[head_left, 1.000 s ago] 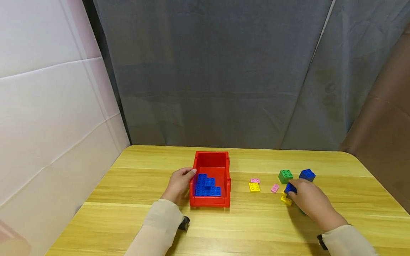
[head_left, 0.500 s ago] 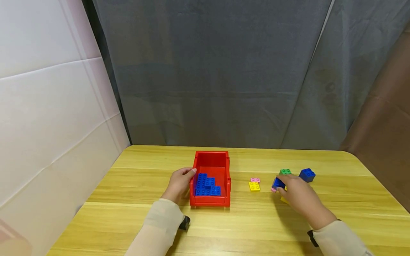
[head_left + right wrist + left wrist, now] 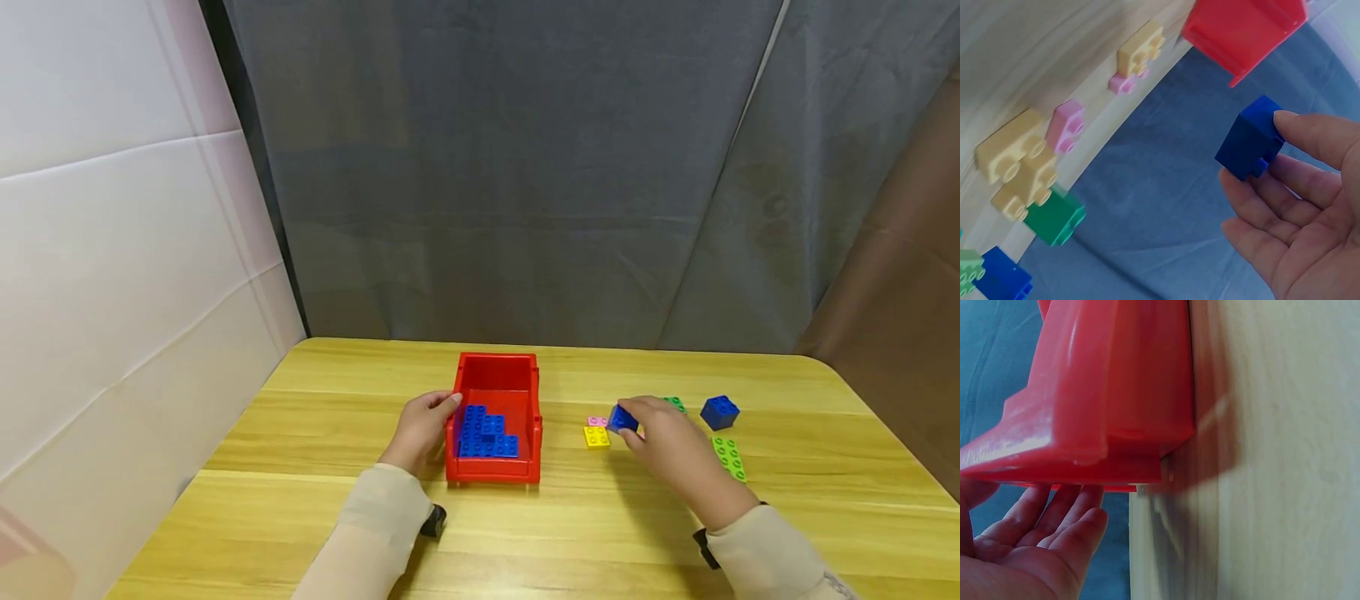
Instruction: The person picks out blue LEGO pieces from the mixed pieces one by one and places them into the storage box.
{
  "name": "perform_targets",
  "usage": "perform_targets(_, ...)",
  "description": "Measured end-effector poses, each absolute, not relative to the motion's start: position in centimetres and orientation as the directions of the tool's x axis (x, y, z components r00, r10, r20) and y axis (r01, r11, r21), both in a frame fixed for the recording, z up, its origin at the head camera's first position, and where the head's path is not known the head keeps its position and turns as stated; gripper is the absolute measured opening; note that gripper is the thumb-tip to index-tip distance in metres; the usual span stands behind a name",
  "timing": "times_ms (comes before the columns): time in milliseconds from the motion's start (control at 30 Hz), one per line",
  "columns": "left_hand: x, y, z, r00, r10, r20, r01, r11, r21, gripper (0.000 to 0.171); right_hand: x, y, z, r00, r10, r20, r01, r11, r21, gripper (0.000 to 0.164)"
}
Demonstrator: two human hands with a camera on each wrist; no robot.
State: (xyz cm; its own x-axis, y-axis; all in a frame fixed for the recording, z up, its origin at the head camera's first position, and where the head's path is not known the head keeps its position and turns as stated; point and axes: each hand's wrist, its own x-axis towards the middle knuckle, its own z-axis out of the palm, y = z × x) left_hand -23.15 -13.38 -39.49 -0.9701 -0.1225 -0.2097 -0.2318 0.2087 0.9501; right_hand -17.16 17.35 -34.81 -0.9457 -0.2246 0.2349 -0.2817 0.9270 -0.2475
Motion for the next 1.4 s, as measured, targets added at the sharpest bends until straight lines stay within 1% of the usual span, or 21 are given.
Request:
perform_targets(233, -23.2, -13.4, -39.5, -0.968, -0.117, -0.223, -0.243, 0.195, 0.95, 0.04, -17.2, 16.3, -34.4, -0.933, -0.25, 0.261, -0.316, 0.913, -0.257, 0.041)
perform_targets(333, -23.2, -13.4, -39.5, -0.969, -0.118, -0.217, -0.237, 0.204, 0.95, 0.04, -17.1, 15.8, -34.0, -0.934, -0.252, 0.253, -0.317, 0.911, -0.262, 0.041)
perform_targets(567, -23.2, -13.4, -39.6, -0.972, -0.122, -0.199, -0.222, 0.215, 0.951, 0.039, -17.1, 14.9, -33.4, -0.92, -0.275, 0.279, -0.347, 0.903, -0.254, 0.04)
perform_targets(767, -23.1, -13.4, -39.6, -0.974, -0.121, -0.193, -0.216, 0.214, 0.953, 0.04, -17.2, 14.0, -33.0, -0.92, -0.286, 0.267, -0.357, 0.894, -0.27, 0.04)
perform_targets(1000, -23.1, -13.4, -39.6, -0.974, -0.119, -0.195, -0.217, 0.218, 0.951, 0.04, -17.4, 12.9, -32.6, -0.929, -0.276, 0.246, -0.34, 0.899, -0.275, 0.043)
perform_targets(1400, -23.0, -13.3, -39.4, -0.973, -0.12, -0.196, -0.218, 0.211, 0.953, 0.04, -17.8, 11.1, -32.2, -0.922, -0.309, 0.231, -0.368, 0.886, -0.281, 0.043)
